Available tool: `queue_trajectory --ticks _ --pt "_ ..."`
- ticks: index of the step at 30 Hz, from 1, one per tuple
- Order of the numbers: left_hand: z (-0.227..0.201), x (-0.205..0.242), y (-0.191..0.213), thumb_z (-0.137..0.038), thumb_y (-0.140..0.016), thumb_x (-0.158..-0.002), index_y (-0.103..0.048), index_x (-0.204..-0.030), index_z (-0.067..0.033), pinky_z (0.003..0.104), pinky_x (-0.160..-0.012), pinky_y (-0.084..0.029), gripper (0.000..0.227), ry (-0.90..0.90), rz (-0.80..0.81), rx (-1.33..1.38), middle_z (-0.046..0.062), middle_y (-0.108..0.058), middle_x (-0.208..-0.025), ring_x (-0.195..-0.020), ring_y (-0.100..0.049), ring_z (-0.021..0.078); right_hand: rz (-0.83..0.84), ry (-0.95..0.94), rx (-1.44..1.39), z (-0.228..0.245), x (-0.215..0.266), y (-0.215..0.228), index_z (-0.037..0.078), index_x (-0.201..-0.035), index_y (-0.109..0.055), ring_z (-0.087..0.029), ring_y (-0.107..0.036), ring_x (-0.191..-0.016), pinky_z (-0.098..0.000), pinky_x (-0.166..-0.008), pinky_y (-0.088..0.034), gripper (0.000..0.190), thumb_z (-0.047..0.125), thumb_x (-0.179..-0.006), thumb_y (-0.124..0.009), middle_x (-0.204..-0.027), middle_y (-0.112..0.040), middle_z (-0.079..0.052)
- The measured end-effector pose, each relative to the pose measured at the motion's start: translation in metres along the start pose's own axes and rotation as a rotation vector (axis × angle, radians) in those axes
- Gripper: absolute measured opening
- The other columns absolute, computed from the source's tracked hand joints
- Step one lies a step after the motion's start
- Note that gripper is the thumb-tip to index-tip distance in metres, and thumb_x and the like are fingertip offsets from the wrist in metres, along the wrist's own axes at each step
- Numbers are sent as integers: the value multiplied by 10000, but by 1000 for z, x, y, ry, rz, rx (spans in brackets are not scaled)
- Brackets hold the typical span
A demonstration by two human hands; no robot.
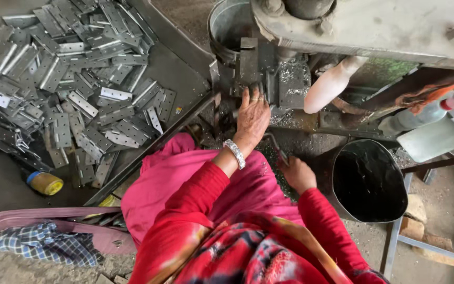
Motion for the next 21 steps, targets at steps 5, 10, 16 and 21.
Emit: queue_trajectory --ticks 5,10,16,21 --pt "-7 6 -6 -231 -579 -922 -750 -1080 13 547 -1198 -253 337 -26 -32 68 242 -619 -1372 -1398 -477 348 -52 -60 70 -6 3 3 45 -961 -688 -463 -716 -887 -566 -776 -568 579 602 -989 -533 -908 -721 -272" --pt "11 7 0 -159 -589 -908 -773 -1050 -36 544 -1216 -249 264 53 -120 165 170 -676 -1317 -1348 -534 310 8 -15 -113 7 8 -13 32 -969 -695 -469 -694 -914 -560 -783 -552 570 579 -948 -539 -914 -723 -279" --pt "10 -12 -5 -159 -614 -884 -775 -876 -83 560 -1178 -267 178 66 -176 218 168 -707 -1242 -1310 -555 315 33 -10 96 -8 -8 11 35 -988 -691 -457 -703 -946 -553 -806 -556 590 606 -981 -543 -974 -718 -272" --pt "13 -20 0 -98 -601 -897 -783 -985 -74 575 -1146 -287 204 114 -322 296 147 -735 -1190 -1248 -572 300 7 -44 -63 -11 13 -15 44 -1008 -693 -467 -693 -959 -564 -815 -548 579 605 -955 -561 -977 -727 -271"
Point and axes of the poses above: each hand's wrist, its own x-axis away from the middle knuckle, its own y-axis out of the back of the hand, z = x × y, the point moved 6 cm from there along -x, towards the middle knuckle
